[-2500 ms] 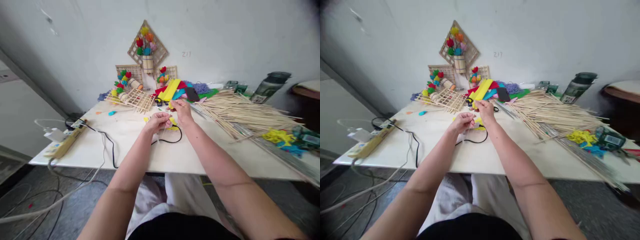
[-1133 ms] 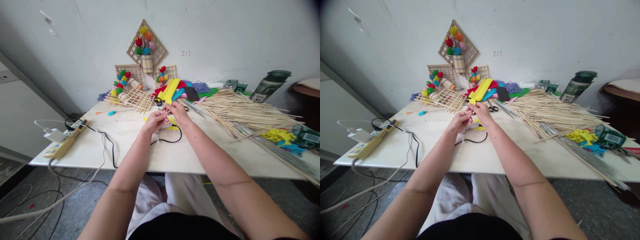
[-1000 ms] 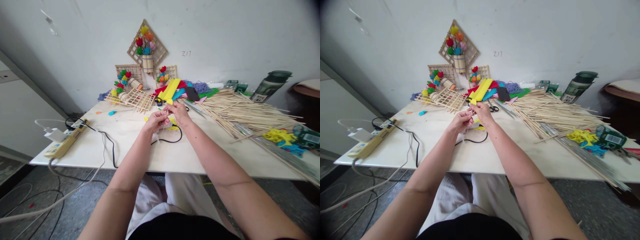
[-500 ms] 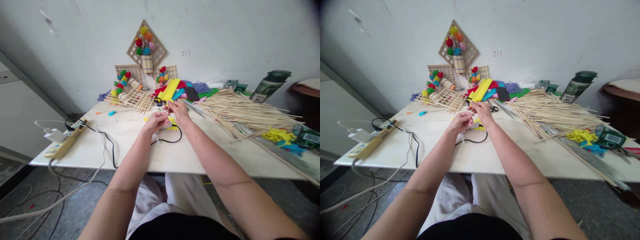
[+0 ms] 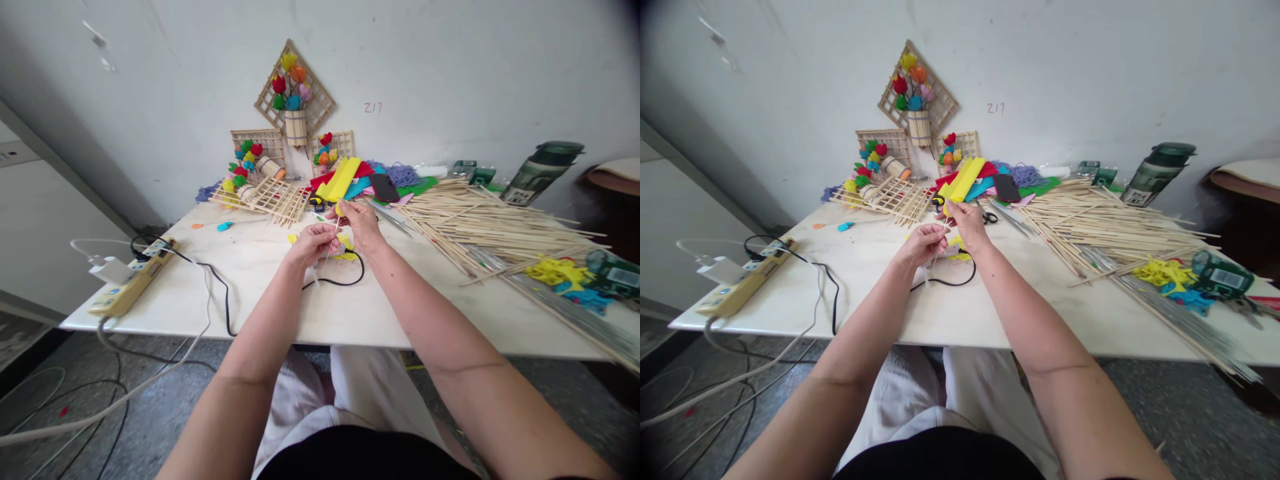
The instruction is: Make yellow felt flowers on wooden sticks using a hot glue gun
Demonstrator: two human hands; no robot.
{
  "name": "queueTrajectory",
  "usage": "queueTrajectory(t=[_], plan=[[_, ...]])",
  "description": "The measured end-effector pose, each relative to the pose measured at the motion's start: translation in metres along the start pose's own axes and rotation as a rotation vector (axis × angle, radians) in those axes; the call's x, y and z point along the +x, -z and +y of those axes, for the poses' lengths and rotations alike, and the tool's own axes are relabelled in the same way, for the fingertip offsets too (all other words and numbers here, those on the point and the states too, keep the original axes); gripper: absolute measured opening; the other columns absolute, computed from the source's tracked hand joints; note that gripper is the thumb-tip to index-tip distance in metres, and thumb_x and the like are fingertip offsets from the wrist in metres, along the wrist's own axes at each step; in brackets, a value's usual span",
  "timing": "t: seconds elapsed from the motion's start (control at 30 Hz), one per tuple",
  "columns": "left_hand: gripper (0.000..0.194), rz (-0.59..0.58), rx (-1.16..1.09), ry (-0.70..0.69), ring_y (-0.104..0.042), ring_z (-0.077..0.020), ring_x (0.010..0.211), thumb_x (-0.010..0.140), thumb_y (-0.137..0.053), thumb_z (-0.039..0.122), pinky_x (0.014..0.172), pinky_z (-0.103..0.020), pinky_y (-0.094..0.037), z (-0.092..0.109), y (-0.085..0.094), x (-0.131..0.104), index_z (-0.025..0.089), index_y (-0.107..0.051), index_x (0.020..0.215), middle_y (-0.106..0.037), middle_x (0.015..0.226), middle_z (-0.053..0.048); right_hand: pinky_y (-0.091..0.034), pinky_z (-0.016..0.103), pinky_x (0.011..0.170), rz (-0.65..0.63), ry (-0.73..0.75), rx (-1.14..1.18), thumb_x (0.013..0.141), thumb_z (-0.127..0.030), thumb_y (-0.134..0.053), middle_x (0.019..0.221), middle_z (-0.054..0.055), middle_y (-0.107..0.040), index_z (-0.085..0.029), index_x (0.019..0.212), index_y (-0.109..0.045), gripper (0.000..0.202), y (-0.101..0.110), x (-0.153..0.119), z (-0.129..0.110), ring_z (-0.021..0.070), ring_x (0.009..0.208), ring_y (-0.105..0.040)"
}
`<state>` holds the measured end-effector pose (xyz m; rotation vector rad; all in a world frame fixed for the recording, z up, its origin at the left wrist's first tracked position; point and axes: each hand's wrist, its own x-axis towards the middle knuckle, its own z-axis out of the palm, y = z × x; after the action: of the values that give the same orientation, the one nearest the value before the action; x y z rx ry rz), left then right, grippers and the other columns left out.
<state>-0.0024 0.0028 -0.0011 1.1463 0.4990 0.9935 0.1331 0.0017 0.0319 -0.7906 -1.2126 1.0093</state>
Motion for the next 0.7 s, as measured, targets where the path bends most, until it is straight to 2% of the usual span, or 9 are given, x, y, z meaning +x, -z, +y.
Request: queueTrajectory(t=[0.13,0.27,0.4,0.7], plan=[[0.028,0.010,0.008,0.015,-0.058,-0.0082,0.043,0.065,-0.080,0.026,0.048,-0.018,-0.047,-0.0003,-0.0001,-0.0001,0.009,-0.063,0.079,-0.066,0.057,-0.002,-0.045,0.025,0.056,-0.003,-0.009,-0.023,0.069,-0.062,-0.065,0.063,0.004,-0.067,-0.018,0.062,-0.064,0.045,0.0008,-0.0008,-0.0028,0.0130,0.057,-0.058],[0.030,0.053,-0.002,-0.007,-0.059,-0.0088,0.043,0.063,-0.081,0.027,0.046,-0.017,-0.045,0.0004,0.0007,0.0003,0.010,-0.063,0.078,-0.066,0.056,-0.002,-0.046,0.025,0.054,-0.028,-0.046,0.002,0.067,-0.070,-0.062,0.066,0.005,-0.068,-0.018,0.067,-0.063,0.052,0.0018,-0.0005,-0.0062,0.0148,0.060,-0.061],[0.031,0.062,-0.011,-0.030,-0.058,-0.0087,0.043,0.061,-0.082,0.029,0.044,-0.016,-0.044,0.0003,0.0022,0.0007,0.009,-0.063,0.077,-0.066,0.056,-0.003,-0.046,0.025,0.052,0.005,-0.052,0.034,0.065,-0.074,-0.061,0.065,0.005,-0.068,-0.019,0.070,-0.063,0.056,0.0034,0.0020,-0.0051,0.0143,0.058,-0.060],[0.031,0.035,0.003,0.017,-0.058,-0.0086,0.043,0.062,-0.082,0.027,0.046,-0.018,-0.045,0.0011,-0.0017,-0.0011,0.009,-0.063,0.077,-0.065,0.056,-0.003,-0.044,0.024,0.053,0.062,-0.019,-0.010,0.064,-0.057,-0.071,0.056,0.002,-0.064,-0.018,0.061,-0.062,0.040,0.0030,0.0036,0.0020,0.0104,0.050,-0.053]])
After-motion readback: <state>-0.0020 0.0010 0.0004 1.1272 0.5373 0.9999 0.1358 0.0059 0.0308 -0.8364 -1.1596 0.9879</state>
